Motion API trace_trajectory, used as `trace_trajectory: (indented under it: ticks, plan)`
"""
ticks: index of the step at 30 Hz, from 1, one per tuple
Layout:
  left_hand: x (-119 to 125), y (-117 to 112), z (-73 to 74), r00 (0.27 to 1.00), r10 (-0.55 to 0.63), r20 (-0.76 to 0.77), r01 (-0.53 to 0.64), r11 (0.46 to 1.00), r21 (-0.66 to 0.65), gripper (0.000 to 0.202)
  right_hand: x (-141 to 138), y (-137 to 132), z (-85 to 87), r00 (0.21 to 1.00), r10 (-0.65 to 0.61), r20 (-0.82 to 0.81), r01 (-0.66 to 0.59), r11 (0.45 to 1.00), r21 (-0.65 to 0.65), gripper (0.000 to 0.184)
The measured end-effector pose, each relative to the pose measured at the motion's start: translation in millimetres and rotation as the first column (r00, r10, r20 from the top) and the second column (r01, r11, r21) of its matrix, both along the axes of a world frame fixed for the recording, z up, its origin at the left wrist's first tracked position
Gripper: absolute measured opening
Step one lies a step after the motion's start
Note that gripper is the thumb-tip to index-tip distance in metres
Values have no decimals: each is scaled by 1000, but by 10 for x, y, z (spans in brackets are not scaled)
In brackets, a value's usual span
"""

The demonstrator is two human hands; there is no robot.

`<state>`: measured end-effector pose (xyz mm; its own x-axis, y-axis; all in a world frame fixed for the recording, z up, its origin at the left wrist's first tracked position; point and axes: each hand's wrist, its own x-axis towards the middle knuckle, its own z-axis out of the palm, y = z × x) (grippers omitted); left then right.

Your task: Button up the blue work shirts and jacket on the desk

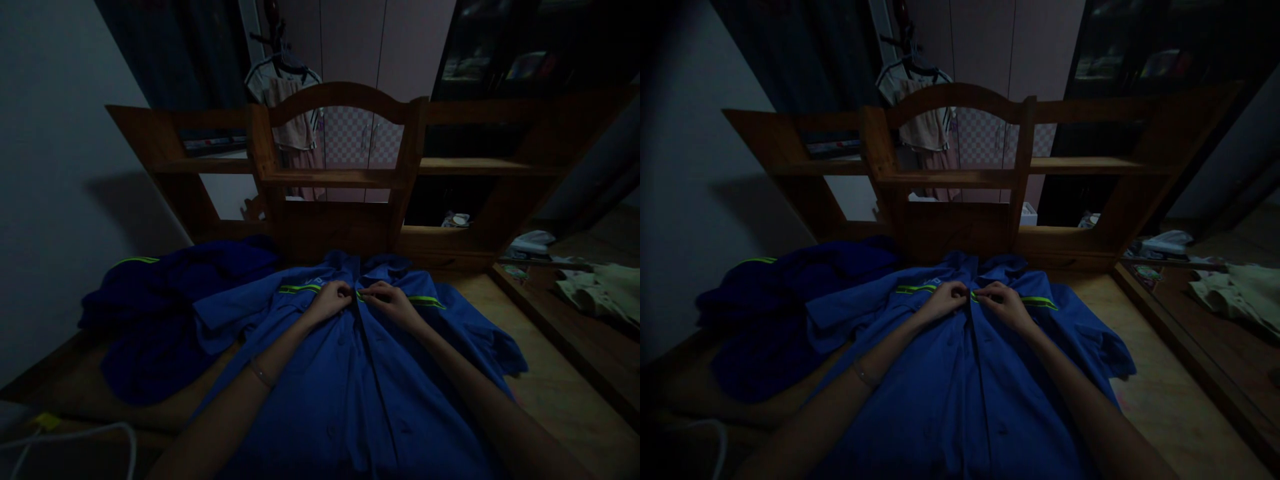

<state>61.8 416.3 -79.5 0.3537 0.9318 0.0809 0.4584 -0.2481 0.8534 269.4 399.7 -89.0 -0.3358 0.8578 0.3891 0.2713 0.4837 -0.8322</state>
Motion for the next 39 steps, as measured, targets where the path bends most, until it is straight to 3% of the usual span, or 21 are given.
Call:
trace_trajectory:
  ticks: [6, 13, 16, 19, 22, 25, 33, 39]
  plan:
    - [12, -4, -38, 979, 67, 193, -49, 994, -96, 19, -5, -8, 12, 999, 19, -31, -20, 1000, -14, 22]
    - [75, -65, -15, 963, 98, 251, -76, 992, -97, 22, -13, -42, 67, 995, 1, -102, -9, 997, -73, 21]
    - [111, -125, 12, 974, 126, 186, -123, 992, -27, 19, -24, -60, 94, 990, -15, -143, -5, 990, -139, 21]
    - [155, -179, 38, 984, 152, 93, -163, 979, 123, 12, -31, -61, 97, 981, -24, -194, -15, 980, -196, 22]
    - [197, -215, 62, 984, 179, 23, -178, 945, 274, 11, -37, -44, 79, 966, 3, -258, -68, 968, -242, 25]
    - [220, -237, 86, 982, 186, -15, -171, 930, 326, 11, -50, -28, 63, 956, 49, -288, -131, 953, -274, 28]
    - [201, -200, 28, 976, 172, 131, -191, 969, 155, 11, -78, -40, 44, 967, 16, -254, -87, 959, -270, 29]
    - [187, -165, -15, 923, 212, 320, -204, 977, -58, 19, -102, -68, -34, 984, -88, -155, 63, 986, -156, 27]
